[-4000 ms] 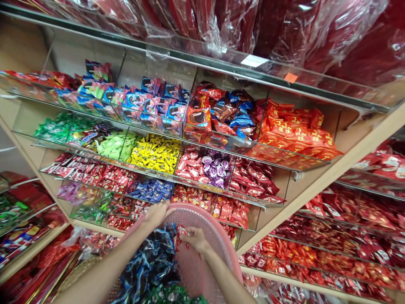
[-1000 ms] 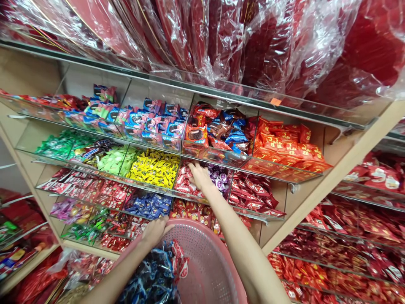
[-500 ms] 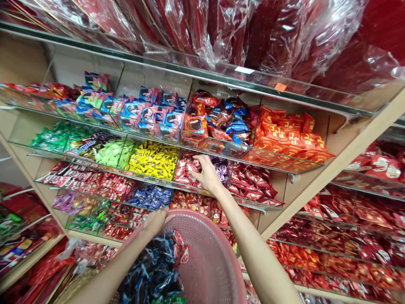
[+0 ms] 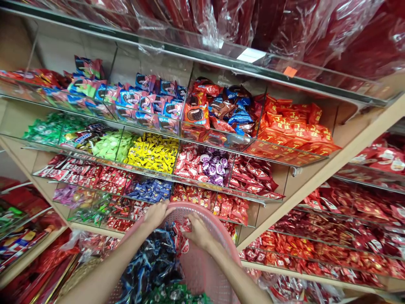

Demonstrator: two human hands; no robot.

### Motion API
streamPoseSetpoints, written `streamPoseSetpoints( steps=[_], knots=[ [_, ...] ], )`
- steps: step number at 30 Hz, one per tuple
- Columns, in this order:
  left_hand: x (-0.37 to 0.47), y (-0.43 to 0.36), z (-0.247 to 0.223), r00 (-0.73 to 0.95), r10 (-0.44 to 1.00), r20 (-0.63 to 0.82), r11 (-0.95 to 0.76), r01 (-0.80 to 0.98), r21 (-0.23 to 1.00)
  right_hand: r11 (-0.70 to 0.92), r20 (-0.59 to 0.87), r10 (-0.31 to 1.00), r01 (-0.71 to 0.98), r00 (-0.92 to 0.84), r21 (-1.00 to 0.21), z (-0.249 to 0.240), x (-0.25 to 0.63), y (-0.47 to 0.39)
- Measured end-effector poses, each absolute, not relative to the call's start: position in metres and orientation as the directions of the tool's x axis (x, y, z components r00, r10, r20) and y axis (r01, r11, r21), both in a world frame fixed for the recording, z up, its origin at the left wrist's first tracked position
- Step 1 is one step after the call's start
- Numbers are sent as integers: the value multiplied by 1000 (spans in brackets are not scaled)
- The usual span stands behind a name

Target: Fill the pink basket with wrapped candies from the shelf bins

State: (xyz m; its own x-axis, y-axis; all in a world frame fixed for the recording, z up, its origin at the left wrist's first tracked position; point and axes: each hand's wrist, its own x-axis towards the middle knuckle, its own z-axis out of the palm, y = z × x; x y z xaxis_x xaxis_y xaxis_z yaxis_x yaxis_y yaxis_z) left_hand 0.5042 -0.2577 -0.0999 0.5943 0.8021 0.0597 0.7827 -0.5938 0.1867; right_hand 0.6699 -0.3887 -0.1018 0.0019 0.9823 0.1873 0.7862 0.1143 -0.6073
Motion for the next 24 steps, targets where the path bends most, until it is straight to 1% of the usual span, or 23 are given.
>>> streamPoseSetpoints(
  steps=[2,5,11,14,19,22,24],
  knots=[
    [504,-258,-100,595,802,62,-595,783,183,13,107,992,802,64,-597,-123,672,-385],
    [505,-257,-101,594,801,75,-597,782,181,-97,17,992,839,125,-535,-132,667,-385],
    [506,-256,-103,598,796,94,-604,775,183,-207,-43,977,898,207,-388,-129,645,-390],
    [506,-256,-104,593,802,79,-596,782,180,-214,-39,976,902,215,-374,-132,640,-391],
    [506,-256,-104,587,807,63,-588,789,177,-185,-2,979,887,204,-424,-129,643,-394],
    [505,-256,-103,588,807,51,-587,790,177,-151,19,985,908,172,-391,-118,644,-399],
    [505,-257,-102,587,809,42,-583,791,184,-66,26,996,939,80,-337,-112,644,-404]
  ],
)
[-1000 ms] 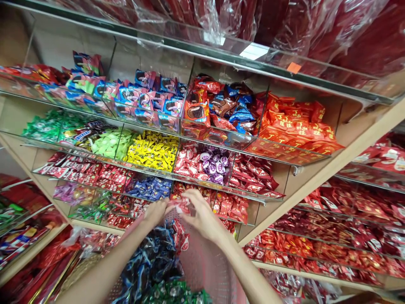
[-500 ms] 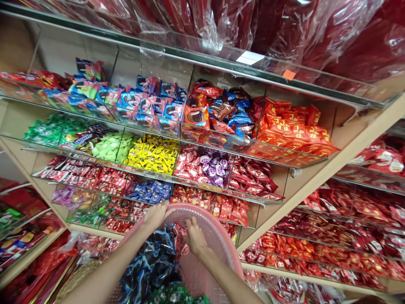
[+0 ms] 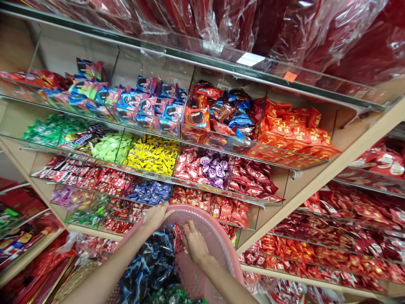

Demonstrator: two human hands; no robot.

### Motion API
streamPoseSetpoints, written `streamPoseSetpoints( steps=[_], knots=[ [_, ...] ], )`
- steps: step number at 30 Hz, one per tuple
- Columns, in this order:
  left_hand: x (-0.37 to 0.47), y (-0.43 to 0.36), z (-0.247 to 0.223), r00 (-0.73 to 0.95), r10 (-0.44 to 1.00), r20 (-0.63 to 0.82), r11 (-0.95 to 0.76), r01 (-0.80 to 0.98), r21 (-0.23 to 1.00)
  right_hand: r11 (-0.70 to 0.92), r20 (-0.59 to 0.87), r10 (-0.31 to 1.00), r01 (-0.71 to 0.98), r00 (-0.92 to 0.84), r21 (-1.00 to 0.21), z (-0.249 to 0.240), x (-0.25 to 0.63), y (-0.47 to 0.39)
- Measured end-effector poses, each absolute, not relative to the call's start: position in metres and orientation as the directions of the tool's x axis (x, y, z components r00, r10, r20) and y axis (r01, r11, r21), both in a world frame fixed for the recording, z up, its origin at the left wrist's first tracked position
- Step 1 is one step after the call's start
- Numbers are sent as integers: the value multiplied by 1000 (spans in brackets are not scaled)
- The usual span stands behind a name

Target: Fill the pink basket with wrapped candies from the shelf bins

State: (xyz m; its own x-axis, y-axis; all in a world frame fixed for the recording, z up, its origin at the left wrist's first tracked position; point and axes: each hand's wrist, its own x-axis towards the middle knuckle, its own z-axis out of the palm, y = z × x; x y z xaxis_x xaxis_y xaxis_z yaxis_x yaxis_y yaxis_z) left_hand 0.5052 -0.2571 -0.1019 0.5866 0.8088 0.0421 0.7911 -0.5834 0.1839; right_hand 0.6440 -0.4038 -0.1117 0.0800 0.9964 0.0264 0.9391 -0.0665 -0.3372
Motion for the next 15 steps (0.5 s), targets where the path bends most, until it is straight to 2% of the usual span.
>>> streamPoseSetpoints(
  steps=[4,8,15],
  knots=[
    [505,-259,-98,573,819,27,-565,798,209,128,-48,989,981,-137,-149,-109,641,-415],
    [505,-261,-95,571,821,11,-560,800,218,218,-77,973,976,-217,12,-119,638,-418],
    [504,-259,-99,589,805,70,-591,787,178,358,15,933,931,-360,77,-138,641,-421]
  ],
)
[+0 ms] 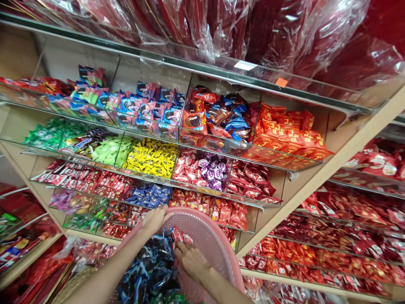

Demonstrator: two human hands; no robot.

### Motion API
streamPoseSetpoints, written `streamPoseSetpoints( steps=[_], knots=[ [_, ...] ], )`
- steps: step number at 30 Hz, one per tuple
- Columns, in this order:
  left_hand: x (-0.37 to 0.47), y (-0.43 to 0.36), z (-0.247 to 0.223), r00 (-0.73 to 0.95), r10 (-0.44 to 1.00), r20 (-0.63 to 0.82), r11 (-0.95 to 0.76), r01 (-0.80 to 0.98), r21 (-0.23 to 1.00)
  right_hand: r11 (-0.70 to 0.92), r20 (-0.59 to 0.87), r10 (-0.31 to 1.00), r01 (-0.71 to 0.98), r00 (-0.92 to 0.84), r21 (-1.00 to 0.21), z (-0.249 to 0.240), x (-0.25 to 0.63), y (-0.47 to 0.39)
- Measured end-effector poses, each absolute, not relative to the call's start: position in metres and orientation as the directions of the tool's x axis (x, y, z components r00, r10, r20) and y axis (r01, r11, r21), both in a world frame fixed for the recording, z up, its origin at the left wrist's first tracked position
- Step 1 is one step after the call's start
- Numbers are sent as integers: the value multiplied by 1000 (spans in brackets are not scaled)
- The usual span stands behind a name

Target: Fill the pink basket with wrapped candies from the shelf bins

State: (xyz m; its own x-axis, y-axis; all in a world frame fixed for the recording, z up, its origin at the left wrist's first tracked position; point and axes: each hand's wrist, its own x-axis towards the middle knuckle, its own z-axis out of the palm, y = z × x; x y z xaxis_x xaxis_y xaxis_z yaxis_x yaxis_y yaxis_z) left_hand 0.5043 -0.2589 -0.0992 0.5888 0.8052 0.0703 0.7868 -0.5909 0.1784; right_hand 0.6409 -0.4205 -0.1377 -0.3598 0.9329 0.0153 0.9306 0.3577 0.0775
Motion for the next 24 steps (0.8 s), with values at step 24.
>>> streamPoseSetpoints(
  steps=[24],
  knots=[
    [503,-257,-101,570,821,36,-563,796,222,261,578,814,924,-55,-280,91,671,-303]
  ],
)
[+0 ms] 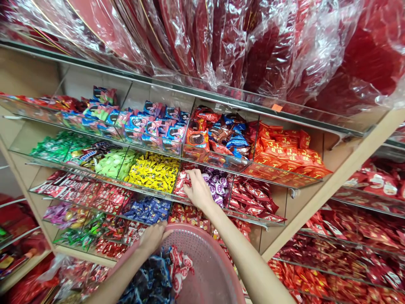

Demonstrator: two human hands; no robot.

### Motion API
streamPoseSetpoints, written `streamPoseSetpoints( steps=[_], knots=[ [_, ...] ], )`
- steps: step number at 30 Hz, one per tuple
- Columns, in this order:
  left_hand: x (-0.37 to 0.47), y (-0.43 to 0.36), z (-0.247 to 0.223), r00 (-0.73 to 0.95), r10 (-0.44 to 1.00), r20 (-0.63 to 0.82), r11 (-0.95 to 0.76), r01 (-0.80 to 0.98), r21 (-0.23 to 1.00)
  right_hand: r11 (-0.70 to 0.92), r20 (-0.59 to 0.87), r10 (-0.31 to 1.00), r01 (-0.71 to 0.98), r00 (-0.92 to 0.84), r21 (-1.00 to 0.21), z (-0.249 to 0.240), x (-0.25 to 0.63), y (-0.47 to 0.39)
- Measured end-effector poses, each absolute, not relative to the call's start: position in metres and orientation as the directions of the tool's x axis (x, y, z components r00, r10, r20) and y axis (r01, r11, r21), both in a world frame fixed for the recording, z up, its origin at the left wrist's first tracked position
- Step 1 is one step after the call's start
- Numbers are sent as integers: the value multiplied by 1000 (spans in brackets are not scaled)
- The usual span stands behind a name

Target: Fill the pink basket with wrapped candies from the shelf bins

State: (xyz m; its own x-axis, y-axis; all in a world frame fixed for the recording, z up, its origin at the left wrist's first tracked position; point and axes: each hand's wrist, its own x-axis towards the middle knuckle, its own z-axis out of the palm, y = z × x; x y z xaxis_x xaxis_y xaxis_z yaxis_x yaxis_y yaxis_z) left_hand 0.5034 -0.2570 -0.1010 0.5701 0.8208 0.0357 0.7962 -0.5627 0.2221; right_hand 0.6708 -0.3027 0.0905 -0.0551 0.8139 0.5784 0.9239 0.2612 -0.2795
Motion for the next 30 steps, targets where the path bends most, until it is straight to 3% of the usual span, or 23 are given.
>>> streamPoseSetpoints(
  steps=[5,8,17,30],
  knots=[
    [504,-257,-102,570,820,59,-568,796,210,186,307,949,920,-77,-346,95,684,-263],
    [504,-257,-102,560,827,51,-557,803,214,111,218,975,931,-34,-348,95,686,-251],
    [504,-256,-104,563,823,68,-564,800,205,-22,117,991,932,69,-361,100,681,-240],
    [503,-258,-100,559,829,31,-553,809,201,-25,90,994,923,65,-384,107,672,-245]
  ],
)
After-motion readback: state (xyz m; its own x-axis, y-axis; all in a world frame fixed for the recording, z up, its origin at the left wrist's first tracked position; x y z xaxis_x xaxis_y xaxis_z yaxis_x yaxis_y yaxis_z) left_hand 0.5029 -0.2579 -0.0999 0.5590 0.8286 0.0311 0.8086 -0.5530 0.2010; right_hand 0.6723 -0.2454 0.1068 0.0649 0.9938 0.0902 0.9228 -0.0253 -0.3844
